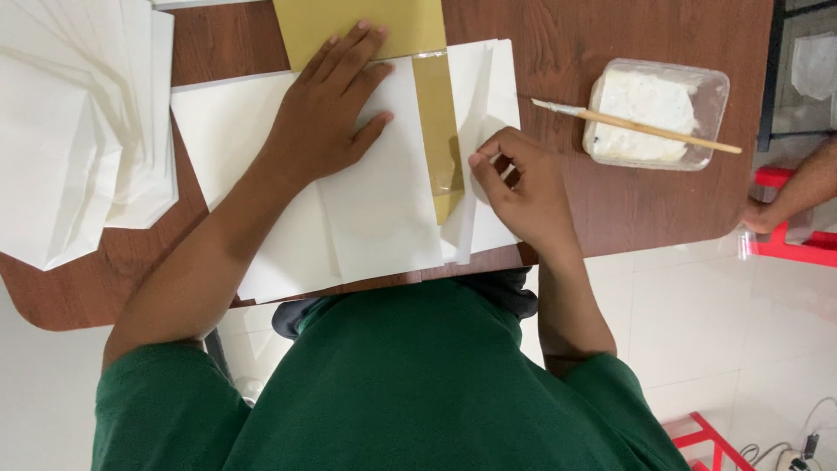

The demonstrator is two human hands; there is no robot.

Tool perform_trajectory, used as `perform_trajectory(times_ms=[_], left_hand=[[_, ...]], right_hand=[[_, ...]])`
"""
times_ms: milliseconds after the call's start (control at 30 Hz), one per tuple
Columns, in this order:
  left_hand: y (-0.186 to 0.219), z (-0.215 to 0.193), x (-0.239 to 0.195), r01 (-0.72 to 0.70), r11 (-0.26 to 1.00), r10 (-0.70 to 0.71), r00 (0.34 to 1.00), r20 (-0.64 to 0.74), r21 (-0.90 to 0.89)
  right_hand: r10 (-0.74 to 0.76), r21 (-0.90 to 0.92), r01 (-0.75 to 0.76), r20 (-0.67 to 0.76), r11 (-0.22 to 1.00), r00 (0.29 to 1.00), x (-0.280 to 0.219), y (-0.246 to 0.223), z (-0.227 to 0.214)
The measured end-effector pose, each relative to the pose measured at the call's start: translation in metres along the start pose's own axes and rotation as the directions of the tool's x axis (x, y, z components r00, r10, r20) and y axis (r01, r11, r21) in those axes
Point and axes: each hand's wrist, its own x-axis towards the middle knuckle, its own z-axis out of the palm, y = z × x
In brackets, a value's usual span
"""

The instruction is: The person folds a white paper sheet into a box shape and applies glue to the edges using a brush. They then place a yellow paper sheet on top of the white structure and continue to apply glue to secure the layers.

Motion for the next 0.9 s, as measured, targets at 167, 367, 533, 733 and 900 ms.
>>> perform_trajectory(times_ms=[167, 367, 533, 733, 900], left_hand=[[-0.003, 0.002, -0.004, -0.038, 0.999, 0.038, 0.995, -0.09, 0.001], [-0.005, 0.006, -0.004, -0.029, 1.0, 0.028, 0.995, -0.094, -0.007], [-0.005, 0.005, -0.003, -0.044, 0.998, 0.038, 0.992, -0.118, -0.042], [-0.007, 0.005, -0.003, -0.063, 0.997, 0.056, 0.99, -0.133, -0.047], [-0.009, 0.007, -0.004, -0.086, 0.996, 0.085, 0.988, -0.128, -0.001]], right_hand=[[0.017, 0.021, -0.013, -0.19, 1.0, 0.982, 0.009, 0.001, 0.016], [0.202, 0.161, -0.169, -0.217, 0.972, 0.955, 0.0, 0.007, 0.024], [0.23, 0.044, -0.226, -0.164, 0.973, 0.959, 0.004, 0.011, 0.018], [0.192, -0.01, -0.197, -0.161, 0.98, 0.968, 0.01, 0.021, 0.017], [0.112, -0.042, -0.124, -0.219, 0.991, 0.969, 0.009, 0.021, 0.02]])
